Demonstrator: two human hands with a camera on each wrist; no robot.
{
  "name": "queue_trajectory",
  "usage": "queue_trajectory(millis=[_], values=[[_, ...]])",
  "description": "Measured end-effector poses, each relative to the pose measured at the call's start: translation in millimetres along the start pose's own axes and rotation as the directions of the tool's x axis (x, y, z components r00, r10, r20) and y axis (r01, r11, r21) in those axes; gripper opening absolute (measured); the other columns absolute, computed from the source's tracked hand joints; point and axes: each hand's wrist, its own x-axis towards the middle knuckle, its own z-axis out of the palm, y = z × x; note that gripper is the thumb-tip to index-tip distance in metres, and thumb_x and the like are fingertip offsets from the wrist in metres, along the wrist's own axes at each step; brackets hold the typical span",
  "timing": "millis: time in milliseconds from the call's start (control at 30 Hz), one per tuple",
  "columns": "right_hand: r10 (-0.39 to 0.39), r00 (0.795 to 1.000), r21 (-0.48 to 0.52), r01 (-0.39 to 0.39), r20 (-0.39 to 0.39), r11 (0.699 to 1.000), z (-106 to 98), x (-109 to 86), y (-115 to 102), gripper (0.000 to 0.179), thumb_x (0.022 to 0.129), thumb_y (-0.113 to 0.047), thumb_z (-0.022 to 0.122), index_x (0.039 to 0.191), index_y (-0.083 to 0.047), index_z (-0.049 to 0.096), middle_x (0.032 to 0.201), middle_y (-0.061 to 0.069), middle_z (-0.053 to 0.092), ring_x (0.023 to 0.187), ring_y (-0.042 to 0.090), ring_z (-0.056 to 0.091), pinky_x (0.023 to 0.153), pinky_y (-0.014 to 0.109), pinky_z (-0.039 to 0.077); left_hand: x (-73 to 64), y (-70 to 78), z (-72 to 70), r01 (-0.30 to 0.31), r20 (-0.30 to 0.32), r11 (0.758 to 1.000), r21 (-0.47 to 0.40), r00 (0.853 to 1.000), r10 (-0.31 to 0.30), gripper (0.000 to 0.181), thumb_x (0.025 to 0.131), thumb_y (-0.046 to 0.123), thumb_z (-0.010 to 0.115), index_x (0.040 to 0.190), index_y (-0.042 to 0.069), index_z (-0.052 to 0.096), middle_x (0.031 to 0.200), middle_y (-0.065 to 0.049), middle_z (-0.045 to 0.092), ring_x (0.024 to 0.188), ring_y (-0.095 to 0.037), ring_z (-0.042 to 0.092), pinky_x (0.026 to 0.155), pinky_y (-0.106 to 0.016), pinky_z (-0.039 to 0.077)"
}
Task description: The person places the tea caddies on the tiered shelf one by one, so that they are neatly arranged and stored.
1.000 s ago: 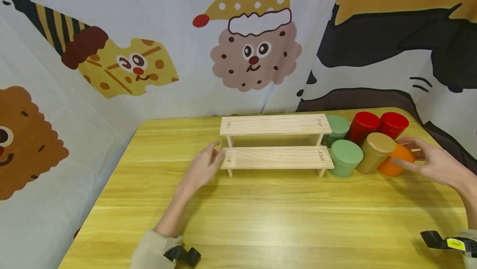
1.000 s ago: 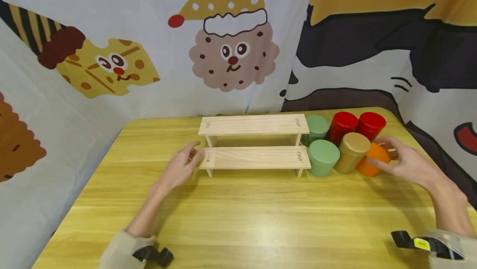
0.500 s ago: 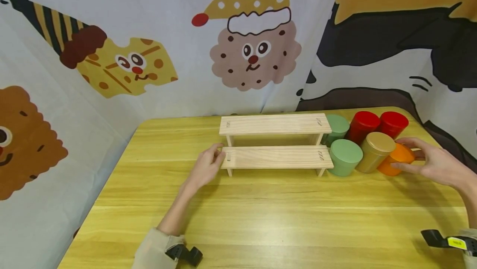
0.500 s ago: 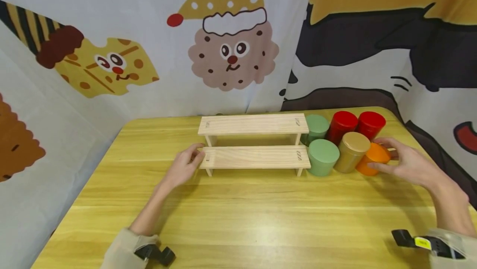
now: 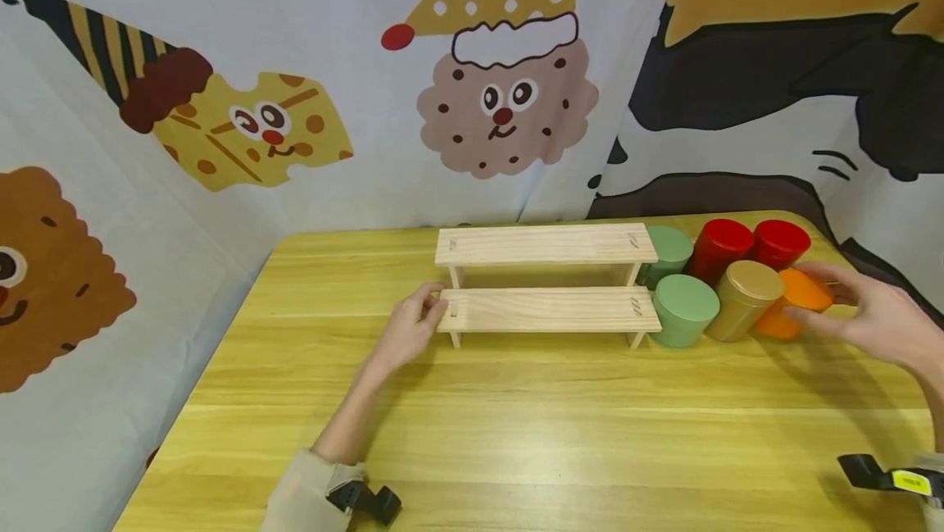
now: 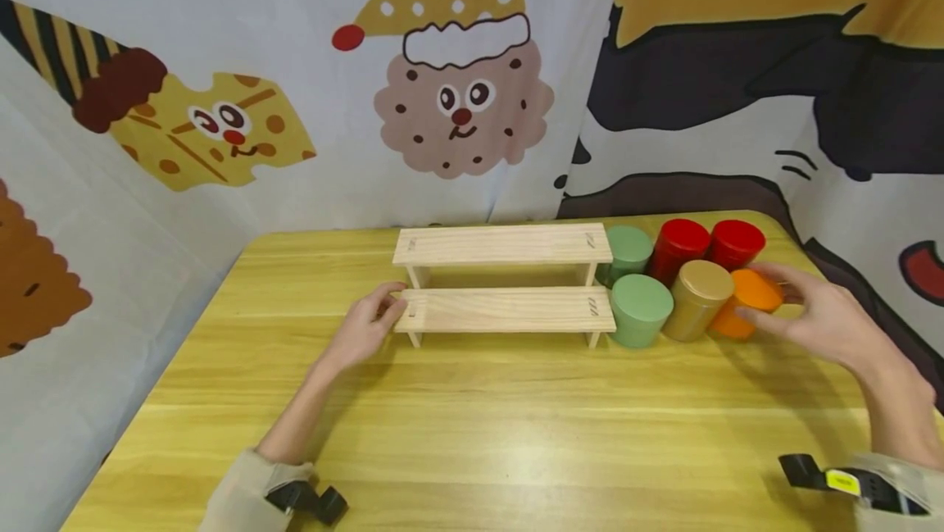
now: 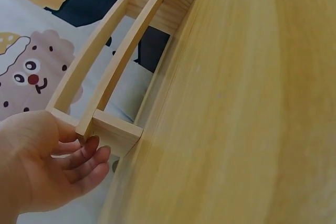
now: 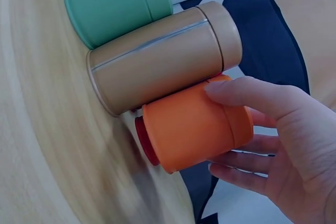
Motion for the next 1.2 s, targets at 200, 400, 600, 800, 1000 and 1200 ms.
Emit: queue_trajectory(millis=[200,400,600,800,1000,1200], values=[[0.004,0.997,0.04,-0.001,-0.079,0.999,-4,-2.1,-5,0.069,0.097,-0.024,0.07,0.146,0.01,0.036,0.133,0.042,0.037,0.112,0.061,0.036,0.093,0.08,0.027,-0.7,-0.7,-0.1,0.006,0.008,0.999,-0.043,1.0,-0.006,0.036,0.108,0.014,0.05,0.138,-0.007,0.051,0.089,-0.01,0.06,0.076,-0.018,0.053,0.067,-0.029,0.046],[0.021,0.993,0.034,-0.017,-0.119,0.999,-10,-3.4,-12,0.069,0.099,-0.025,0.067,0.15,0.008,0.033,0.133,0.042,0.036,0.113,0.061,0.032,0.099,0.082,0.02,-1.4,-1.9,-1.0,0.028,0.023,0.995,-0.098,0.999,-0.026,0.036,0.108,0.013,0.05,0.139,-0.004,0.05,0.084,-0.009,0.057,0.069,-0.016,0.047,0.06,-0.025,0.039],[0.006,0.975,0.019,-0.002,-0.221,1.0,-18,-4.6,-19,0.067,0.099,-0.02,0.067,0.149,0.01,0.034,0.131,0.042,0.037,0.111,0.061,0.035,0.108,0.071,0.027,-0.8,-2.8,-1.3,0.053,0.038,0.991,-0.126,0.998,-0.049,0.037,0.108,0.016,0.051,0.14,-0.002,0.051,0.08,-0.009,0.054,0.066,-0.015,0.042,0.056,-0.025,0.034],[-0.051,0.927,0.002,0.056,-0.372,0.998,-25,-10.6,-27,0.063,0.096,-0.015,0.07,0.145,0.011,0.04,0.128,0.041,0.042,0.109,0.058,0.038,0.111,0.066,0.03,-1.2,-1.6,-1.6,0.057,0.052,0.991,-0.123,0.997,-0.051,0.038,0.108,0.016,0.05,0.141,-0.002,0.049,0.08,-0.009,0.053,0.066,-0.015,0.043,0.055,-0.025,0.035],[-0.069,0.861,0.019,0.091,-0.503,0.996,-31,-13.8,-38,0.056,0.095,-0.015,0.071,0.14,0.01,0.049,0.123,0.037,0.048,0.105,0.016,0.046,0.101,0.013,0.021,-0.3,-2.5,-0.8,0.058,0.055,0.992,-0.114,0.997,-0.052,0.038,0.108,0.015,0.05,0.142,-0.002,0.048,0.08,-0.008,0.053,0.066,-0.016,0.043,0.056,-0.025,0.036],[-0.044,0.819,0.055,0.092,-0.572,0.994,-35,-13.8,-51,0.058,0.094,-0.011,0.072,0.145,0.003,0.049,0.124,0.025,0.055,0.1,-0.019,0.025,0.099,0.007,0.019,-0.2,-1.7,0.2,0.062,0.054,0.991,-0.118,0.997,-0.056,0.037,0.108,0.015,0.05,0.142,-0.001,0.049,0.079,-0.008,0.052,0.066,-0.016,0.043,0.055,-0.025,0.035]])
